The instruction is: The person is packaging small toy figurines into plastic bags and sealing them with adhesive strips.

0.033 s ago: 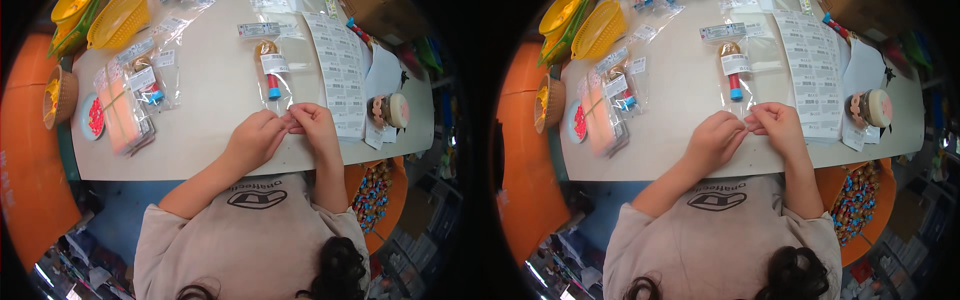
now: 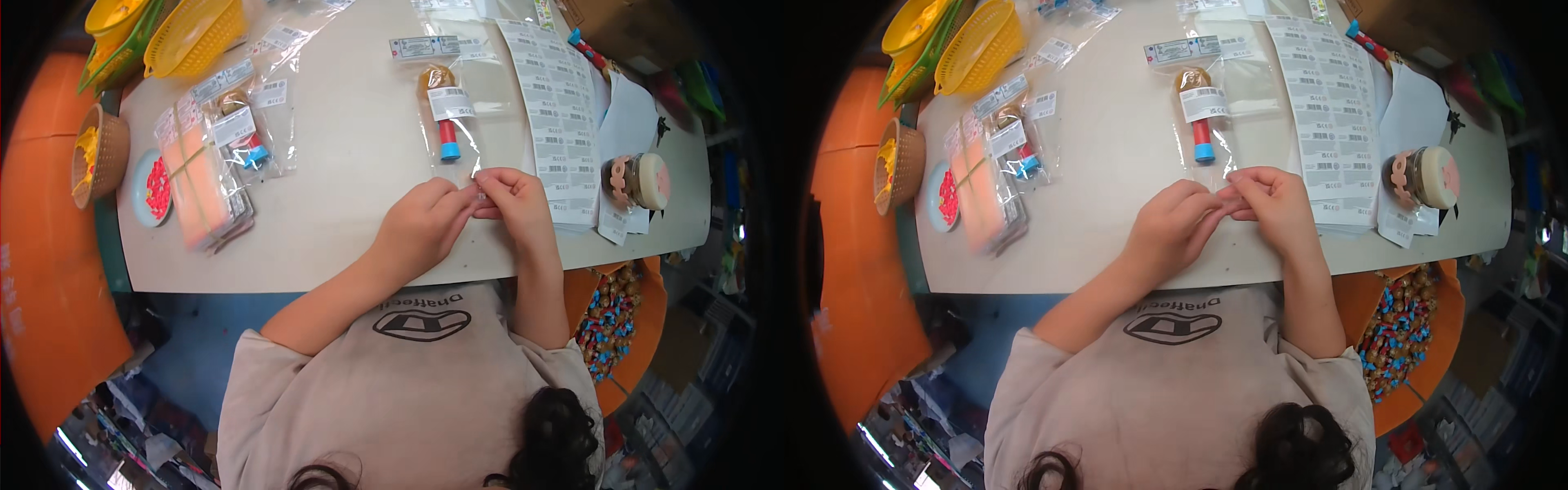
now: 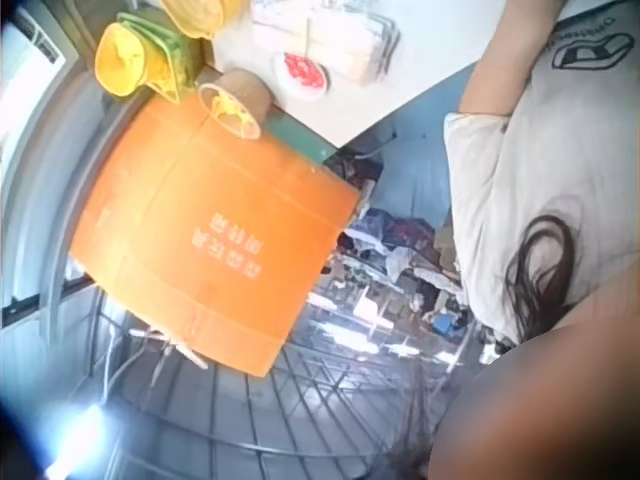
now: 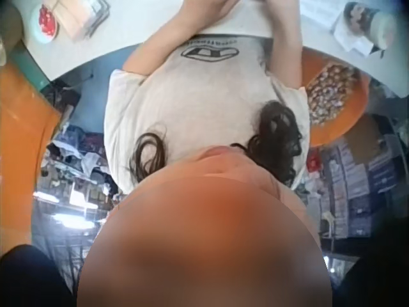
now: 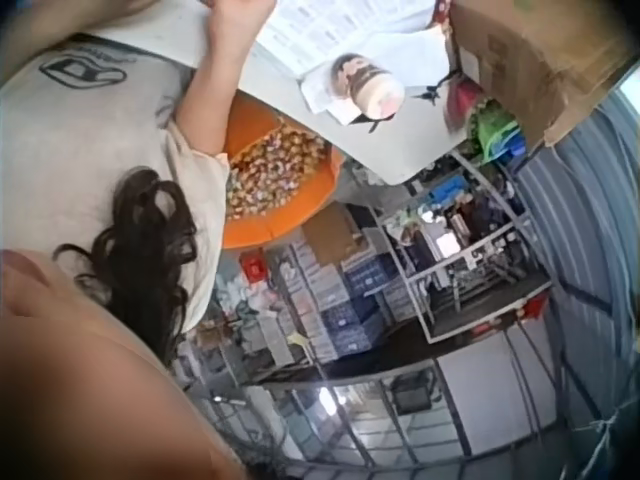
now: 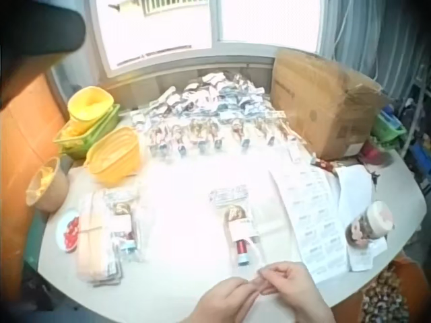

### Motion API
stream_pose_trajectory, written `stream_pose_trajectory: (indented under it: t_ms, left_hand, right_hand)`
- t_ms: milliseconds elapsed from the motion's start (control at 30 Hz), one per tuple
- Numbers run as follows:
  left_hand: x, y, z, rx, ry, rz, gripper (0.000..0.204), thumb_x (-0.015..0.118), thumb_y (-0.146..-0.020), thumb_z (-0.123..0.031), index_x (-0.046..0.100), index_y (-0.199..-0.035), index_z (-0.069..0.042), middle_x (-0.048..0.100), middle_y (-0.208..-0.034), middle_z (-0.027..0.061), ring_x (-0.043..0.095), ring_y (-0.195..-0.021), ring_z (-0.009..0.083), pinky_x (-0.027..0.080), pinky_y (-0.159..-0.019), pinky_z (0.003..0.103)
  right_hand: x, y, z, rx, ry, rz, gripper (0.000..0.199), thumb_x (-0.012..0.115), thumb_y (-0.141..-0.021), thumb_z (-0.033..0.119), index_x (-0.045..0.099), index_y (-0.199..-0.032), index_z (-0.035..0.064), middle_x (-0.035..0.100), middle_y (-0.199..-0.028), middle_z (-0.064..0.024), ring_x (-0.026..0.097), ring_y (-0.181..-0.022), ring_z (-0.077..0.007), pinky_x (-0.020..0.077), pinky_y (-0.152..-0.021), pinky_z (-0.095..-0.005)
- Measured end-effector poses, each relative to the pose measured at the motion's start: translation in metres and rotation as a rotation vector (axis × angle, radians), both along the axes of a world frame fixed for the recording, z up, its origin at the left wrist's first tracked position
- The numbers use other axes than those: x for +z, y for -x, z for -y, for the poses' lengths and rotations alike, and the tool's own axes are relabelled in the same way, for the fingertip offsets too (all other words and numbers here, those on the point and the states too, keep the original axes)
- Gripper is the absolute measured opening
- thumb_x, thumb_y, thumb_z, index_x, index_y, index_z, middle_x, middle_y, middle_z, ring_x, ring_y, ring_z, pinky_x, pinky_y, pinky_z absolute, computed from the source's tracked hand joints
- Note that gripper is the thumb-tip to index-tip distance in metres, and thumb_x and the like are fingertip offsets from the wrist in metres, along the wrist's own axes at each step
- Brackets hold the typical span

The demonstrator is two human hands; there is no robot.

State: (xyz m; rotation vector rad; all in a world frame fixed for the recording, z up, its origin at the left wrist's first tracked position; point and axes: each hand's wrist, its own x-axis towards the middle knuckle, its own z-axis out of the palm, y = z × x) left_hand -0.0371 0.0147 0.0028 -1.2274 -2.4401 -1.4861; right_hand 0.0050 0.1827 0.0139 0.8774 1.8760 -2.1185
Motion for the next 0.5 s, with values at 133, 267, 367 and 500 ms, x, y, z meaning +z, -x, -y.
stream_pose_trajectory:
  t_ms: [133, 267, 367, 500]
  left_hand:
    - [-0.01, -0.004, -0.013, 0.095, 0.018, -0.042, 0.015, 0.067, -0.079, -0.007, 0.062, -0.093, -0.004, 0.055, -0.079, 0.0076, 0.057, -0.069, 0.0245, 0.047, -0.058, 0.035]
    - [-0.011, -0.006, -0.019, 0.142, 0.004, -0.089, 0.012, 0.066, -0.077, -0.007, 0.062, -0.089, -0.004, 0.053, -0.076, 0.0072, 0.057, -0.068, 0.0244, 0.047, -0.056, 0.035]
    - [-0.015, -0.008, -0.021, 0.158, 0.067, -0.09, 0.013, 0.068, -0.075, -0.007, 0.063, -0.088, -0.005, 0.054, -0.076, 0.0067, 0.057, -0.068, 0.0242, 0.048, -0.057, 0.035]
    - [-0.02, -0.01, -0.023, 0.172, 0.113, -0.124, 0.014, 0.069, -0.075, -0.006, 0.064, -0.087, -0.006, 0.054, -0.075, 0.0065, 0.057, -0.067, 0.0244, 0.047, -0.056, 0.035]
  right_hand:
    - [-0.009, -0.006, -0.002, -0.016, 0.056, -0.036, 0.023, 0.058, -0.092, 0.016, 0.065, -0.101, -0.0037, 0.068, -0.089, -0.0092, 0.066, -0.073, -0.013, 0.0558, -0.065, -0.0225]
    - [-0.015, -0.009, -0.004, 0.008, 0.12, -0.075, 0.025, 0.055, -0.093, 0.015, 0.064, -0.102, -0.006, 0.068, -0.09, -0.011, 0.067, -0.076, -0.015, 0.0565, -0.066, -0.0242]
    - [-0.019, -0.009, -0.006, 0.025, 0.147, -0.091, 0.025, 0.053, -0.094, 0.014, 0.063, -0.103, -0.0071, 0.068, -0.09, -0.0112, 0.068, -0.076, -0.0162, 0.0571, -0.068, -0.0258]
    - [-0.022, -0.01, -0.007, 0.023, 0.214, -0.078, 0.025, 0.055, -0.094, 0.016, 0.064, -0.104, -0.0054, 0.068, -0.09, -0.01, 0.067, -0.077, -0.0138, 0.0567, -0.067, -0.0245]
